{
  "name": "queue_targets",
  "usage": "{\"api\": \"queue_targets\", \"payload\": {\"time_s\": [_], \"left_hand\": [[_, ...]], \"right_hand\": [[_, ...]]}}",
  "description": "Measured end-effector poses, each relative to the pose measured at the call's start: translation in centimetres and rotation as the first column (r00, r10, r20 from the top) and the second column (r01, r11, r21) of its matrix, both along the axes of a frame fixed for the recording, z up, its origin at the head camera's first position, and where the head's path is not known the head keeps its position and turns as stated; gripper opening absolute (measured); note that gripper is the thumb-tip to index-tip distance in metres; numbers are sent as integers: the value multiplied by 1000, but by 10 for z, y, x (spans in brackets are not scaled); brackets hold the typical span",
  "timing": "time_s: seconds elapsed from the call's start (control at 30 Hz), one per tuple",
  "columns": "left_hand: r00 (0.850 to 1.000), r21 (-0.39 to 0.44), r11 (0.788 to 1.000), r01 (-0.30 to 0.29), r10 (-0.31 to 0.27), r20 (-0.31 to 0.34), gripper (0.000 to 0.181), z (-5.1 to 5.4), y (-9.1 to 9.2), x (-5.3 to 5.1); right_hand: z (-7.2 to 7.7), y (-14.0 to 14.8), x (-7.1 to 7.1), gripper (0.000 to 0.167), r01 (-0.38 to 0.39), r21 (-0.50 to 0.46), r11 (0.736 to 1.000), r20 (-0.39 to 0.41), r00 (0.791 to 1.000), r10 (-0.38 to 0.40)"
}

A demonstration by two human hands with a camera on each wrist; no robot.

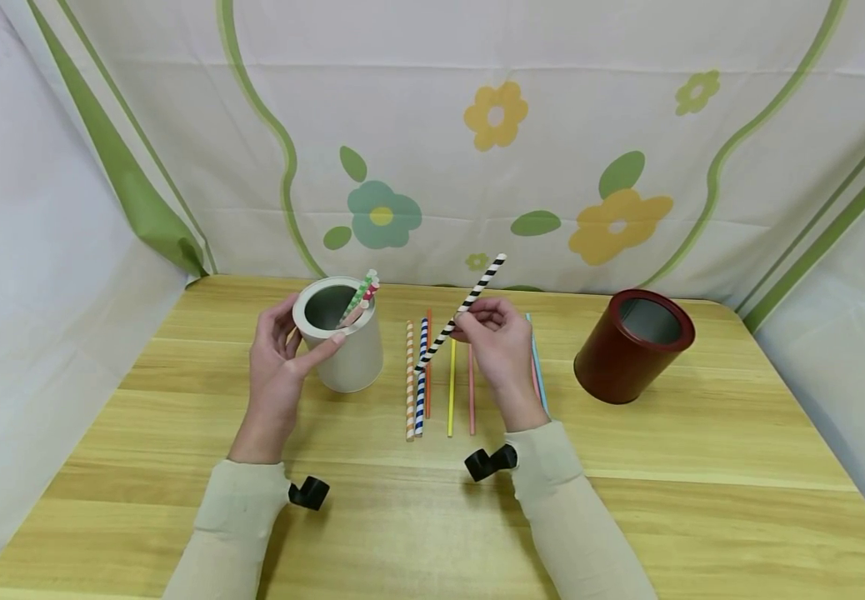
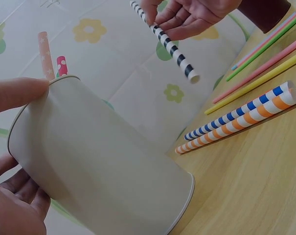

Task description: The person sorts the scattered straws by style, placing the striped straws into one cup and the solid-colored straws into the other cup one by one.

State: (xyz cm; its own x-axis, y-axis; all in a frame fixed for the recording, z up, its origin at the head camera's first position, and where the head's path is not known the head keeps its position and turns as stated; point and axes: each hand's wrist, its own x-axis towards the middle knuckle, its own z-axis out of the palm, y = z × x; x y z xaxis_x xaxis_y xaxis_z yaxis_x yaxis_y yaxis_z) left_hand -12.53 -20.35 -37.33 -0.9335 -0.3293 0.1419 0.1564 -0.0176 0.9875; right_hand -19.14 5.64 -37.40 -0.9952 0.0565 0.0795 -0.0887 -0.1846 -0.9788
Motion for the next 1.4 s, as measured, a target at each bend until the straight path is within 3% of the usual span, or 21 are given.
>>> {"api": "queue_targets", "payload": {"time_s": [0.27, 0.77, 1.4], "left_hand": [[1000, -5, 1000, 1, -1, 5, 79, 0, -1, 0], [1000, -11, 1000, 3, -3, 4, 79, -2, -2, 1], [1000, -17, 1000, 3, -3, 3, 81, -4, -2, -1]], "right_hand": [[2, 1, 0, 14, -8, -90, 996, -19, 1000, 6], [6, -2, 2, 16, -26, -149, 989, -17, 1000, 23], [40, -32, -2, 22, -5, -308, 952, -95, 995, -26]]}}
